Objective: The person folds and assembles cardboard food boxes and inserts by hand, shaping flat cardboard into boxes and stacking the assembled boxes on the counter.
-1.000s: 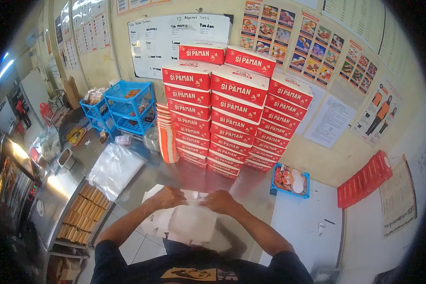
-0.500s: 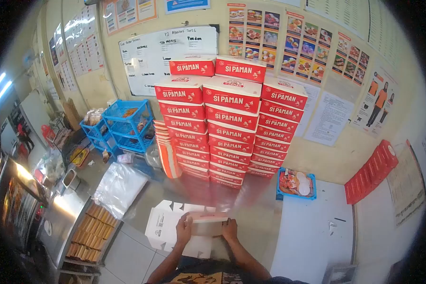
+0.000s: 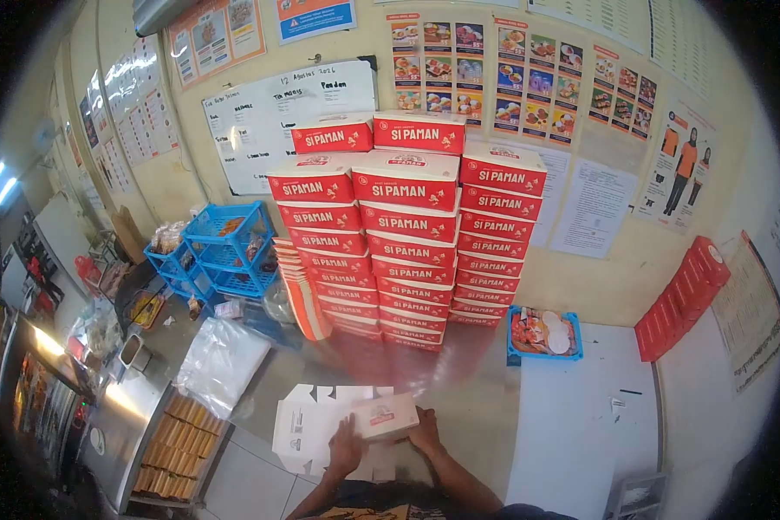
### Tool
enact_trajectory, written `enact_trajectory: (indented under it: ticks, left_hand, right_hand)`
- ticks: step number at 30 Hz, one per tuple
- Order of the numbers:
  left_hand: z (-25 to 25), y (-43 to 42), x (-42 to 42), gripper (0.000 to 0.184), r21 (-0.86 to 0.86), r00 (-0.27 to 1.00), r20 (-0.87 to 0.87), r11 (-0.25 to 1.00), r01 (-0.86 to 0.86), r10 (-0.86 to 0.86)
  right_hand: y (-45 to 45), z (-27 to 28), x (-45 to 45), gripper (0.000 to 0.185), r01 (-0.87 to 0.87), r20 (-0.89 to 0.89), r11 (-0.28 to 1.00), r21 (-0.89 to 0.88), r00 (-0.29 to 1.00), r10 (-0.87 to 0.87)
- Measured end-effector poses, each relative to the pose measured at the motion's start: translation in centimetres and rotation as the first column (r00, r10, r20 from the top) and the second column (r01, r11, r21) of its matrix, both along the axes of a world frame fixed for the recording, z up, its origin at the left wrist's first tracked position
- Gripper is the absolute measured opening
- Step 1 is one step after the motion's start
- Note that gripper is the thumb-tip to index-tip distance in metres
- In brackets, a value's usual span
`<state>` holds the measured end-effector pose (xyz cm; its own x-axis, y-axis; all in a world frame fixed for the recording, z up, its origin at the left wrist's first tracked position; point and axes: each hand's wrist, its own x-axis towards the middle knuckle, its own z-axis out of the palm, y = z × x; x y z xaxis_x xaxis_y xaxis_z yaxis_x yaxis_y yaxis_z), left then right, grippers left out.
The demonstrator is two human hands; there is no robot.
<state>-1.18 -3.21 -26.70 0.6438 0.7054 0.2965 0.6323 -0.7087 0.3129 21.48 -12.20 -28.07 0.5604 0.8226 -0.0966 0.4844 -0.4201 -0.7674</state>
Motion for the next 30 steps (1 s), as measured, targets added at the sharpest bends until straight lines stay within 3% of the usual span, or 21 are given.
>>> enact_trajectory:
  ticks: [2,4,5,6,7,8,10,11,12,13,14,15,17,19,23,25,26,27,28,29,30]
  left_hand:
    - [-1.3,0.0,0.0,0.067,-0.038,0.998,-0.056,0.999,-0.020,0.018]
    - [-2.1,0.8,-0.1,0.070,-0.078,0.993,-0.109,0.996,-0.041,0.032]
    - [-2.5,2.2,-0.2,0.070,-0.502,0.987,0.159,0.863,0.063,0.020]
    - [-2.4,3.4,0.0,0.070,-0.781,0.909,0.397,0.566,0.264,0.124]
    - [2.7,3.1,0.8,0.072,-0.881,0.882,0.324,0.449,0.149,0.342]
    - [3.8,3.7,1.1,0.072,-0.882,0.881,0.325,0.447,0.151,0.343]
    - [5.2,4.8,1.3,0.076,-0.904,0.758,0.426,0.274,0.329,0.493]
    - [7.5,4.4,1.4,0.076,-0.801,0.774,0.528,0.508,0.317,0.349]
    - [8.8,4.5,1.7,0.076,-0.803,0.773,0.526,0.505,0.316,0.354]
    - [9.8,4.7,2.0,0.075,-0.818,0.691,0.565,0.417,0.396,0.452]
    - [10.4,4.8,2.2,0.074,-0.811,0.601,0.582,0.334,0.481,0.547]
    - [10.7,4.7,2.3,0.074,-0.810,0.602,0.582,0.333,0.482,0.547]
    - [11.1,4.5,2.4,0.084,-0.749,0.640,0.659,0.421,0.511,0.396]
    - [12.2,4.0,2.5,0.090,-0.714,0.652,0.687,0.463,0.525,0.321]
    - [13.8,3.3,2.8,0.108,-0.731,0.749,0.611,0.545,0.410,0.256]
    - [15.6,3.5,2.9,0.113,-0.725,0.798,0.563,0.593,0.351,0.216]
    - [17.4,3.7,2.7,0.116,-0.482,0.857,0.514,0.820,0.310,-0.021]
    - [19.1,3.8,2.5,0.119,-0.170,0.900,0.373,0.937,0.305,-0.225]
    - [20.4,3.6,3.0,0.119,-0.176,0.901,0.369,0.934,0.311,-0.230]
    - [21.5,2.9,3.8,0.117,-0.231,0.899,0.325,0.897,0.376,-0.293]
    - [21.9,2.5,4.3,0.115,-0.288,0.890,0.285,0.854,0.433,-0.355]
  right_hand:
    - [0.0,-1.2,0.0,0.046,-0.035,0.071,0.998,0.049,0.997,0.031]
    - [0.3,0.4,0.3,0.047,0.145,-0.154,0.989,0.011,0.978,-0.142]
    - [0.4,0.8,0.5,0.047,0.140,-0.154,0.990,0.008,0.979,-0.137]
    - [0.5,0.9,0.8,0.047,0.147,-0.192,0.987,0.064,0.973,-0.132]
    - [0.7,1.1,1.2,0.047,0.157,-0.228,0.980,0.120,0.965,-0.126]
    - [0.8,1.8,1.5,0.047,0.156,-0.226,0.981,0.118,0.966,-0.126]
    - [1.0,4.3,2.0,0.049,0.011,-0.248,0.984,0.178,0.968,0.035]
    - [0.7,7.1,1.7,0.049,0.009,-0.249,0.985,0.172,0.968,0.035]
    - [0.1,11.0,0.9,0.052,0.003,-0.453,0.969,0.245,0.885,0.112]
    - [-0.1,13.0,0.5,0.054,0.016,-0.624,0.948,0.319,0.756,0.197]
    - [0.0,13.1,0.4,0.054,0.015,-0.623,0.947,0.320,0.757,0.198]
    - [-0.1,13.1,0.3,0.053,0.063,-0.649,0.919,0.390,0.726,0.226]
    - [-0.1,12.8,0.0,0.051,0.116,-0.672,0.883,0.455,0.696,0.255]
    - [0.2,12.4,-0.4,0.047,0.389,-0.829,0.807,0.444,0.519,0.206]
    - [-0.1,13.4,-0.3,0.048,0.456,-0.822,0.749,0.480,0.533,0.202]
    - [-0.5,16.0,0.5,0.048,0.268,-0.501,0.756,0.598,0.860,0.091]
    - [-0.8,17.6,0.4,0.048,0.272,-0.503,0.754,0.598,0.860,0.088]
    - [-1.3,19.5,0.1,0.049,0.070,-0.318,0.843,0.533,0.940,0.123]
    - [-1.7,21.1,-0.1,0.050,-0.118,-0.131,0.904,0.411,0.974,0.187]
    - [-1.5,22.2,-0.7,0.052,-0.233,-0.052,0.873,0.428,0.958,0.281]
    - [-1.6,22.9,-1.1,0.052,-0.228,-0.058,0.877,0.422,0.959,0.277]
